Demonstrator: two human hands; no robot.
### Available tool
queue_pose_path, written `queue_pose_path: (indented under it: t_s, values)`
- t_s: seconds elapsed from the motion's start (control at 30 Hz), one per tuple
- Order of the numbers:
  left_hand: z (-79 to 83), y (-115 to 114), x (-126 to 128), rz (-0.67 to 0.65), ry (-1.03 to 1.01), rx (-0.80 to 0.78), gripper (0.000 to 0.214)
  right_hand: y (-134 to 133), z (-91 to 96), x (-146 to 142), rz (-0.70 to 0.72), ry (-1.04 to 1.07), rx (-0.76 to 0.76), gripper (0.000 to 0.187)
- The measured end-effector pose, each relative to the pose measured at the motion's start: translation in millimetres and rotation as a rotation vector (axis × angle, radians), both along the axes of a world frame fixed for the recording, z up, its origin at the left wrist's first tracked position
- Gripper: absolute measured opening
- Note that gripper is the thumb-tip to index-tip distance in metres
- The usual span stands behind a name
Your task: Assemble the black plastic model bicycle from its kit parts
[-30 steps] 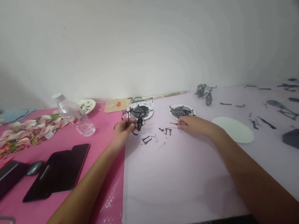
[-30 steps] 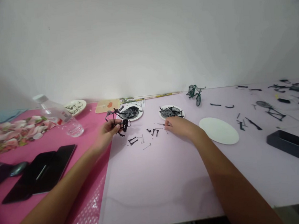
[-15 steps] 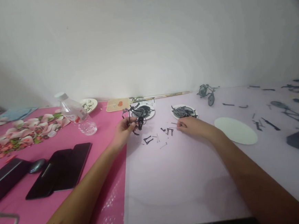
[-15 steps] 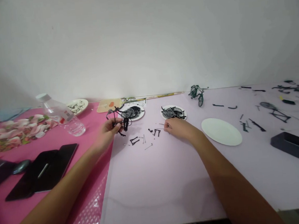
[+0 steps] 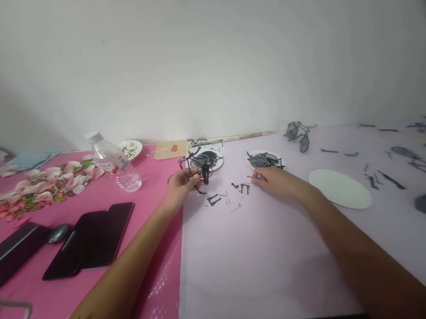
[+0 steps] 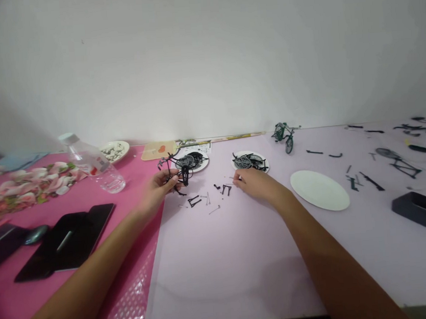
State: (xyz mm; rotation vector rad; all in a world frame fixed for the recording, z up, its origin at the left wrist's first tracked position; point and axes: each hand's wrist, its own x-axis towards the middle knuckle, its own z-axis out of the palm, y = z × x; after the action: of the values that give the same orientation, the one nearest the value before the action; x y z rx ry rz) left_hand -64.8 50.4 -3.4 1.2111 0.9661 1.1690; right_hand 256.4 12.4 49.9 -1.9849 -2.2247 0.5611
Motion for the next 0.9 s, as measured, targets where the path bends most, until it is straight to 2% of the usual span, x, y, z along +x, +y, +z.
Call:
queue_pose_path:
  t_s: [0.13,0.43,0.63,0.9]
  values:
    - [0.9,-2,2,-0.004,-0.016,-0.023,0.055,-2,-5.9,-13,0.025,0.056,0.083,0.028]
    - [-2.4,-1,2,-0.007,-0.028,-0.014,0.059,-9,-16.4,-44,0.057,0.102,0.123,0.03]
    - [-7.3,0,2,-0.012,-0.087,-0.045,0.055,-5,-23.8,-44,0.062,0.095,0.154,0.021]
    - [-3.5,1,-2,0.009,-0.153,-0.072,0.055,1,-12.1,-28,-0.07,0.141,0.335,0.026]
